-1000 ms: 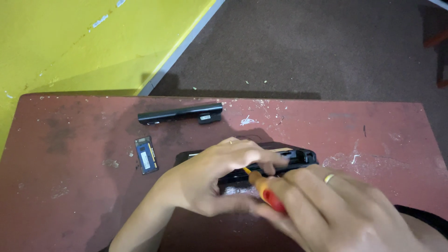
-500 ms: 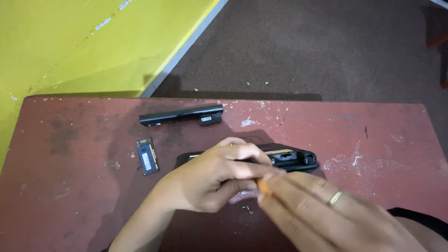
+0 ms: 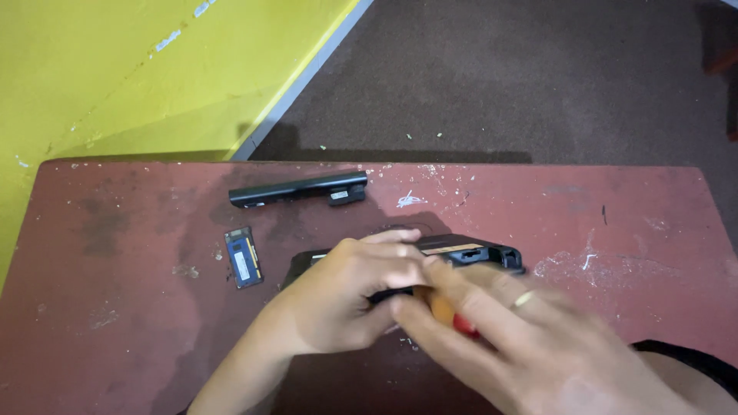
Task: Disassembling and reassembling a laptop computer using a screwdriver
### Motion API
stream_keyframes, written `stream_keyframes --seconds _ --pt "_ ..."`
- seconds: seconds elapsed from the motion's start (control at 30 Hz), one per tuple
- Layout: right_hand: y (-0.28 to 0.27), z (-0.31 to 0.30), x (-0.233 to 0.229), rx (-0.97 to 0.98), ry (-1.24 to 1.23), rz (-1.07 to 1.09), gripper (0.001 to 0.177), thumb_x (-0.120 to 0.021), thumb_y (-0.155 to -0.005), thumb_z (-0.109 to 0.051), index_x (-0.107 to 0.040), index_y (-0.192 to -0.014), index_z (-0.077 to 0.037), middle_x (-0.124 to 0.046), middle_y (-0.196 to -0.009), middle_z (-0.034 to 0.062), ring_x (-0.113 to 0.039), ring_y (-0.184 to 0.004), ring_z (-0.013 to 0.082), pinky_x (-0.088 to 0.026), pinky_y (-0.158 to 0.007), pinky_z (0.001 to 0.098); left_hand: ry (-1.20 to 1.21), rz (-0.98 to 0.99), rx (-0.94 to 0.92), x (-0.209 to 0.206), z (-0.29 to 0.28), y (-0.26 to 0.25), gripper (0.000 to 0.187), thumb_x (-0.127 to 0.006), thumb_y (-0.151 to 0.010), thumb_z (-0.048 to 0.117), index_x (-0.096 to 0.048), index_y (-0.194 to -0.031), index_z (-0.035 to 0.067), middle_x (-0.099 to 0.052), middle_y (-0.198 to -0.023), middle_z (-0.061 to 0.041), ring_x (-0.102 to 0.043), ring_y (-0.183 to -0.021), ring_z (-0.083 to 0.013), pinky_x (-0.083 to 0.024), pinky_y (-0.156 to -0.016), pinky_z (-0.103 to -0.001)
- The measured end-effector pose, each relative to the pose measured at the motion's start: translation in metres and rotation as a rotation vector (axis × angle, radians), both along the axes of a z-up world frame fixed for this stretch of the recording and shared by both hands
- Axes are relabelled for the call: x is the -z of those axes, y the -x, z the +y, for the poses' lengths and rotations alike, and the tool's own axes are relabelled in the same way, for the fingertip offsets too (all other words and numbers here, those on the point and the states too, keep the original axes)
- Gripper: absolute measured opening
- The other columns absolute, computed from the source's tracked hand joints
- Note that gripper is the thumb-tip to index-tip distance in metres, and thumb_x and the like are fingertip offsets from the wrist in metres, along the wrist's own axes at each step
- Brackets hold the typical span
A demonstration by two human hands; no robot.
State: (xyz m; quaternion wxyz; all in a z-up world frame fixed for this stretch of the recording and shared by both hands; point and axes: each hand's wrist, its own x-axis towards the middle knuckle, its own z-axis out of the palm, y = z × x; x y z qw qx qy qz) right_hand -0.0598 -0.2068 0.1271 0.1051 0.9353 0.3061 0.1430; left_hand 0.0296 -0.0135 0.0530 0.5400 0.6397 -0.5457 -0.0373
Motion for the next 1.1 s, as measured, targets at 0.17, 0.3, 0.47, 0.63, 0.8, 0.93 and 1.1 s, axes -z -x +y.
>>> stream_keyframes --seconds 0.17,0.3,0.47,0.63,0.8,0.93,1.1 --pt "0.001 -0.022 0.022 -0.26 -0.176 0.266 0.04 -0.04 -0.095 -0.008 -0.051 -0.132 -0.001 -0.053 -0.132 0.0144 -0.056 -0.121 0.0284 -0.048 -0.096 0.0364 -0.642 -0.126 -0.35 0.041 0.003 0.01 0.127 -0.096 -0.047 0.064 -0.038 -0.139 -0.001 -0.054 -0.136 -0.018 -0.046 -0.131 -0.0283 -0.016 -0.107 -0.057" --pt "0.003 -0.006 0.027 -0.147 -0.139 0.047 0.031 -0.066 -0.086 -0.018 -0.062 -0.114 -0.008 -0.064 -0.109 0.0096 -0.064 -0.073 0.0139 -0.055 -0.06 0.0304 -0.945 -0.204 -0.434 0.058 0.0 0.012 0.05 -0.081 -0.069 0.043 -0.056 -0.1 0.013 -0.068 -0.094 -0.007 -0.066 -0.08 -0.0328 -0.045 -0.074 -0.043" --pt "0.015 0.024 0.042 0.189 -0.21 -0.11 0.027 -0.07 -0.091 -0.036 -0.057 -0.087 -0.013 -0.05 -0.064 -0.0037 -0.041 -0.036 0.0096 -0.04 -0.035 0.0282 -0.958 -0.232 -0.425 0.055 -0.003 0.013 0.044 -0.08 -0.072 0.04 -0.056 -0.097 0.013 -0.066 -0.09 -0.006 -0.064 -0.078 -0.0309 -0.047 -0.07 -0.042" --pt "0.012 0.007 0.051 0.545 -0.127 -0.128 0.038 -0.07 -0.09 -0.062 -0.059 -0.086 -0.026 -0.046 -0.048 -0.0088 -0.043 -0.034 0.0131 -0.028 -0.039 0.0327 -1.04 -0.272 -0.491 0.066 -0.009 0.019 0.06 -0.076 -0.072 0.048 -0.057 -0.115 0.011 -0.068 -0.105 -0.007 -0.066 -0.096 -0.0273 -0.045 -0.082 -0.04" --pt "-0.014 -0.032 0.057 0.724 -0.907 0.155 0.018 -0.07 -0.094 -0.024 -0.06 -0.089 -0.009 -0.059 -0.065 0.0032 -0.049 -0.053 0.0081 -0.036 -0.047 0.0235 -0.726 -0.516 -0.671 0.057 0.019 0.042 0.067 -0.052 -0.088 0.049 -0.048 -0.136 0.002 -0.061 -0.12 -0.01 -0.059 -0.111 -0.0229 -0.032 -0.108 -0.052" --pt "-0.046 -0.11 0.13 1.159 -1.493 0.021 0.031 -0.06 -0.111 -0.047 -0.053 -0.092 -0.022 -0.049 -0.071 -0.0082 -0.045 -0.056 -0.0026 -0.032 -0.045 0.016 -0.477 -0.088 -0.929 0.051 0.1 0.043 0.049 -0.084 -0.065 0.04 -0.067 -0.107 0.02 -0.073 -0.103 0.003 -0.065 -0.09 -0.0277 -0.041 -0.083 -0.044" --pt "-0.055 -0.098 0.157 0.948 -1.329 0.147 0.027 -0.042 -0.116 -0.034 -0.05 -0.103 -0.011 -0.042 -0.072 0.0001 -0.035 -0.052 0.0093 -0.024 -0.046 0.0242 -0.502 -0.032 -1.288 0.136 0.207 0.035 0.019 -0.066 -0.09 0.018 -0.07 -0.108 0.013 -0.073 -0.105 -0.004 -0.067 -0.093 -0.0245 -0.046 -0.087 -0.041"
